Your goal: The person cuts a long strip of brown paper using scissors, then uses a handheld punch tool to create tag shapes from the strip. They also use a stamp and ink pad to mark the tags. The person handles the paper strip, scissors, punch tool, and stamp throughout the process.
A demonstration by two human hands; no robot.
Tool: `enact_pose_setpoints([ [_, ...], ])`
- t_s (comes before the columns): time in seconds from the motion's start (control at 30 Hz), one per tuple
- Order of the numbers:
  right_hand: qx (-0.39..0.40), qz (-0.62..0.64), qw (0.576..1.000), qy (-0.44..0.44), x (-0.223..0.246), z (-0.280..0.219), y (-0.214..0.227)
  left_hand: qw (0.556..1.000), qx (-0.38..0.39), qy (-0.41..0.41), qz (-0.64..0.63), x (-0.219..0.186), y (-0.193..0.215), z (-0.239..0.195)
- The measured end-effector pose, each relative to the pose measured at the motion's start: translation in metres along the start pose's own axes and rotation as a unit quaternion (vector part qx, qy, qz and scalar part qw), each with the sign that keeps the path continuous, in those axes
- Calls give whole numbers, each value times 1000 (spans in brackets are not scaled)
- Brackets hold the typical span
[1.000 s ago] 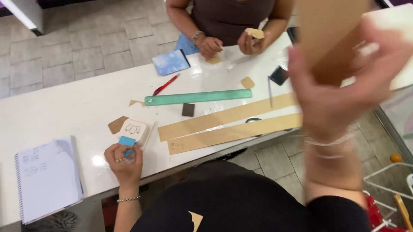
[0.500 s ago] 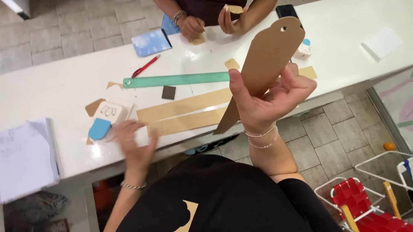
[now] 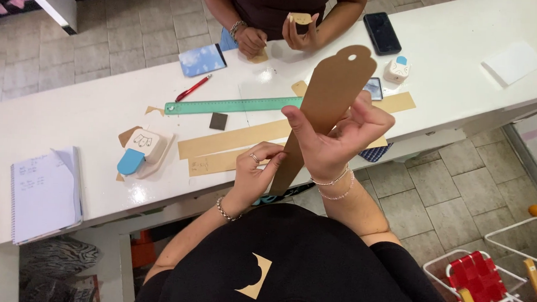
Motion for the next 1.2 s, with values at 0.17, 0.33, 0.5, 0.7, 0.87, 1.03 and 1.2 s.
enact_pose_setpoints([
  [0.17,10,-10,1000,-11,-10,-10,8,1000,-16,-6,6,1,-9,-3],
  [0.33,18,-2,999,-37,-15,-14,11,1000,-18,-13,16,0,-11,-4],
  [0.5,30,18,998,-45,-18,-15,10,1000,-15,-20,15,-1,-11,-2],
  [0.7,42,33,997,-60,-25,-18,8,999,-14,-30,23,-2,-10,3],
  [0.87,53,91,993,-55,-46,-26,12,999,-32,-23,11,7,-12,7],
  [1.03,61,127,989,-44,-58,-27,19,999,-46,-18,5,9,-17,23],
  [1.2,190,-2,979,-72,-32,-48,16,996,-9,-74,49,0,-5,8],
])
Point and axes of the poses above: each hand's wrist, its own z-axis towards the middle knuckle, its own y-axis out of the back of the hand, x = y × z, the point moved 2 cm from there along z, towards the middle knuckle, and after that the axes turned 9 degrees about y, right-handed, at the moved point
